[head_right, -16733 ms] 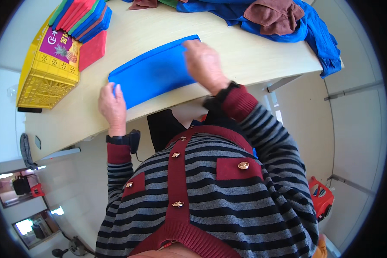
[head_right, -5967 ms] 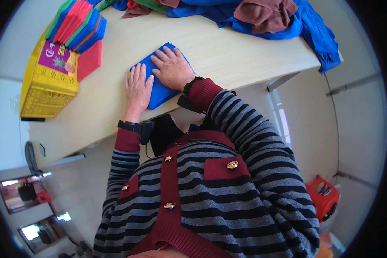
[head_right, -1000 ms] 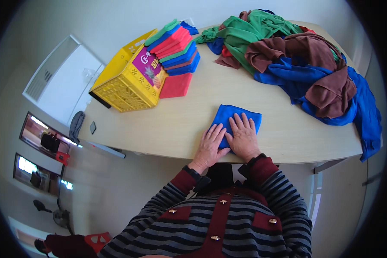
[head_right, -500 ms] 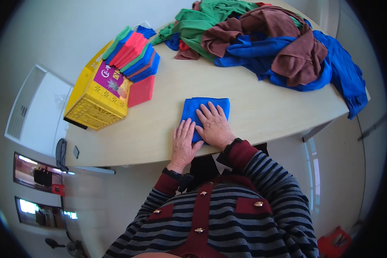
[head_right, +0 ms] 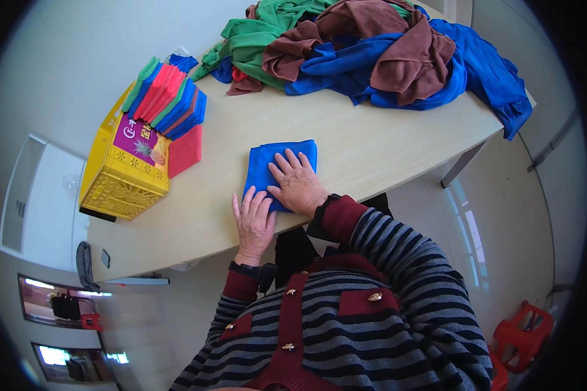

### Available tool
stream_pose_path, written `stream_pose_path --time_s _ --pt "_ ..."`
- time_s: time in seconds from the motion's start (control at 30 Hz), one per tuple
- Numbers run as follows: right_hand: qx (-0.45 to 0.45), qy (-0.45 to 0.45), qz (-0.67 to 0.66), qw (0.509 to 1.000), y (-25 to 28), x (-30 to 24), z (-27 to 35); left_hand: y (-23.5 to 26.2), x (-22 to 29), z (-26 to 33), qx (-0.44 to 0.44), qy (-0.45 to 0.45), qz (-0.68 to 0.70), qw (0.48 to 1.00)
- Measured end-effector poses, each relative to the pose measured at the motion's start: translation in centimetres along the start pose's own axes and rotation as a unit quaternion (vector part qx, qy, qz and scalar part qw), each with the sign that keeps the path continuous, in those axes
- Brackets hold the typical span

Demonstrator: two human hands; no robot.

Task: Folding blue and brown pieces of cloth on a white table.

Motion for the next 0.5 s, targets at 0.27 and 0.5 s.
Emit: stream_pose_path --time_s 0.27,0.5 --pt "-0.072 -0.035 0.031 0.996 1.0 -3.0 2.1 -0.5 -4.6 -0.3 -0.011 0.025 -0.070 0.997" --pt "-0.211 -0.054 -0.023 0.976 3.9 -6.5 1.8 -1.3 -7.5 -0.6 -0.059 0.068 -0.055 0.994"
Point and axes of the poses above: each hand's wrist, its own z-axis away from the middle knuckle, its own y-axis out of the back of the hand, x = y × z, the point moved 5 cm from there along -z, towards the middle knuckle, and after that the axes turned 13 degrees about -z, right-handed, at the moved point
